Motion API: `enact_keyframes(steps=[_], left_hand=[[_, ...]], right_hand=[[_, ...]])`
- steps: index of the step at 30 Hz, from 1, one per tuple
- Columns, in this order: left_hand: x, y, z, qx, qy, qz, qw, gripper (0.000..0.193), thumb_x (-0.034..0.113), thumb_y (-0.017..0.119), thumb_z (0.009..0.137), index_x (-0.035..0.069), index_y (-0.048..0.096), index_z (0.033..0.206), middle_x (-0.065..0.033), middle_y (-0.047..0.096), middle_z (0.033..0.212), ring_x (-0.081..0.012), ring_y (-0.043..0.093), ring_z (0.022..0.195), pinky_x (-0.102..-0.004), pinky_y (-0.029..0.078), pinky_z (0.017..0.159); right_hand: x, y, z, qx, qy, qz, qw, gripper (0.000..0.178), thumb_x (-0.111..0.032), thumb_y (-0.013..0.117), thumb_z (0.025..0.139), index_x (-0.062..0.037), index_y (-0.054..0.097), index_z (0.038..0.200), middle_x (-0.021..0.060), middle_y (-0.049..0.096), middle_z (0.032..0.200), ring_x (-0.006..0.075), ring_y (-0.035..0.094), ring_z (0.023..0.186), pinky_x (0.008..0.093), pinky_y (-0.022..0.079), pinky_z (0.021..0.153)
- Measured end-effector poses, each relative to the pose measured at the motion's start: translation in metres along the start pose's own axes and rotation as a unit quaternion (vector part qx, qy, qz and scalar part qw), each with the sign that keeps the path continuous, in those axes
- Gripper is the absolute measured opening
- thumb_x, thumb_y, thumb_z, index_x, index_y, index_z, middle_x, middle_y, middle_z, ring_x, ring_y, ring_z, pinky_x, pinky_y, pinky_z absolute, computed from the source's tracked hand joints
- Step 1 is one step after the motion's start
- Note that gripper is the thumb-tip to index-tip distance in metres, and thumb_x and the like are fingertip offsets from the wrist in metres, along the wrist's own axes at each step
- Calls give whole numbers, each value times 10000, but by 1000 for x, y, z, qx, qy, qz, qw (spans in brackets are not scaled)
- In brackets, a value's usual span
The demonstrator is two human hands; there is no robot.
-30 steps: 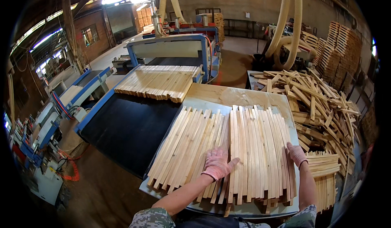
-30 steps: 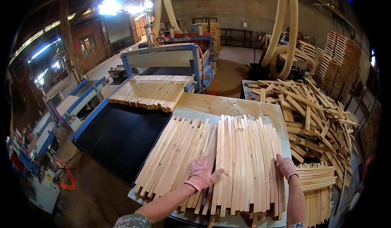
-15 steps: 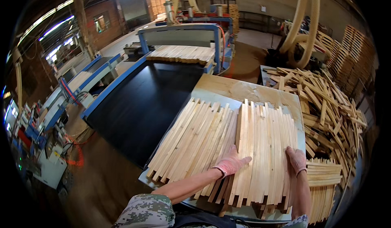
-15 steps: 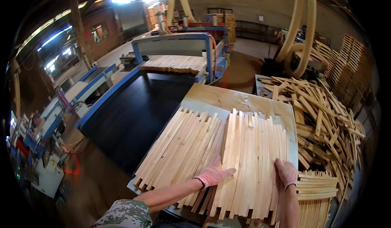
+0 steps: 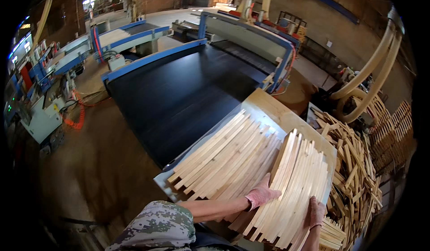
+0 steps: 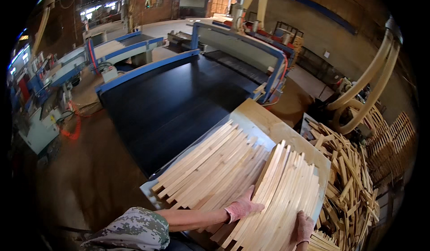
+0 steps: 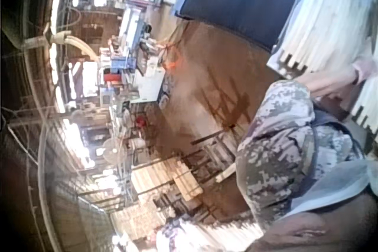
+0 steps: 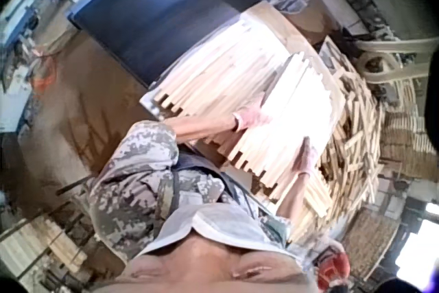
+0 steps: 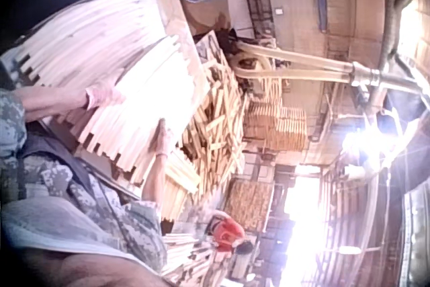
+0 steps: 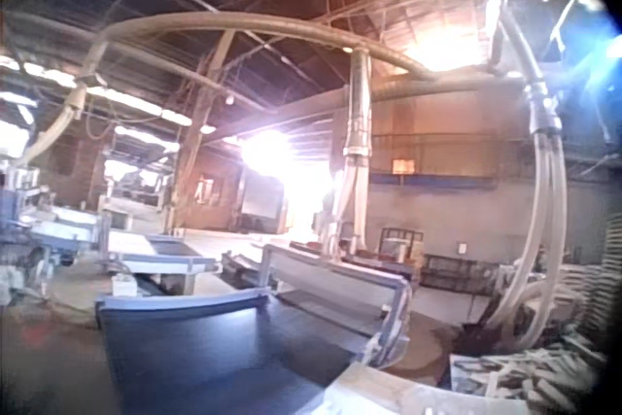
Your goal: The person picks up stacks of light-colored wooden planks from a table and places them onto a moving conveyor belt. The person repeatedly gathers planks, aligns them, and transfers them to the belt in a continuous loop.
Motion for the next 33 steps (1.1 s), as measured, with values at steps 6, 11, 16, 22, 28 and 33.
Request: enact_keyframes(steps=[6, 11, 16, 22, 28, 33], left_hand=[[53, -85, -21, 32, 49, 57, 997, 1162, 359, 849, 860, -5, 170, 1730, -295, 504, 1610, -357, 499, 1497, -375, 361, 1256], [79, -202, -43, 22, 96, -63, 993, 1039, 238, 849, 890, -8, 251, 1703, -203, 586, 1499, -279, 575, 1365, -370, 457, 1172], [102, -350, -70, 53, 136, -130, 981, 947, 126, 836, 901, -8, 306, 1673, -154, 551, 1530, -242, 547, 1391, -377, 446, 1200], [98, -544, -80, 100, 95, -137, 981, 930, 99, 839, 872, -12, 351, 1656, -125, 592, 1480, -223, 591, 1330, -371, 493, 1160], [70, -710, -56, 114, 50, -89, 988, 882, 146, 873, 859, -48, 428, 1595, -150, 675, 1403, -209, 649, 1235, -350, 526, 1105], [75, -805, -17, 95, 6, 14, 995, 925, 136, 926, 804, -51, 459, 1581, -179, 717, 1338, -214, 670, 1202, -322, 527, 1082]], right_hand=[[-91, 16, -28, 9, -35, 52, 998, 624, -539, 727, 981, 72, 652, 878, 97, 602, 797, 209, 556, 779, 413, 483, 741], [-224, 69, -63, -3, -95, 34, 995, 572, -505, 736, 961, 54, 652, 874, 127, 617, 800, 222, 587, 795, 413, 488, 755], [-369, 156, -112, -34, -131, 13, 991, 549, -507, 795, 897, 16, 651, 821, 96, 608, 659, 215, 607, 704, 424, 499, 686], [-491, 304, -155, -112, -126, -3, 986, 543, -502, 787, 894, 36, 721, 871, 104, 687, 743, 211, 666, 758, 418, 532, 733], [-578, 437, -197, -226, -128, 34, 965, 474, -473, 814, 916, -2, 765, 897, 63, 716, 745, 164, 657, 704, 363, 536, 702], [-597, 509, -223, -265, -52, 62, 961, 529, -496, 826, 893, 27, 766, 940, 87, 726, 778, 187, 672, 738, 383, 549, 747]])
Point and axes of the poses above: each hand's wrist, its own z-axis towards the middle knuckle, its own y-axis out of the palm, x = y × z, the point moved 5 cm from there along z, towards the middle knuckle
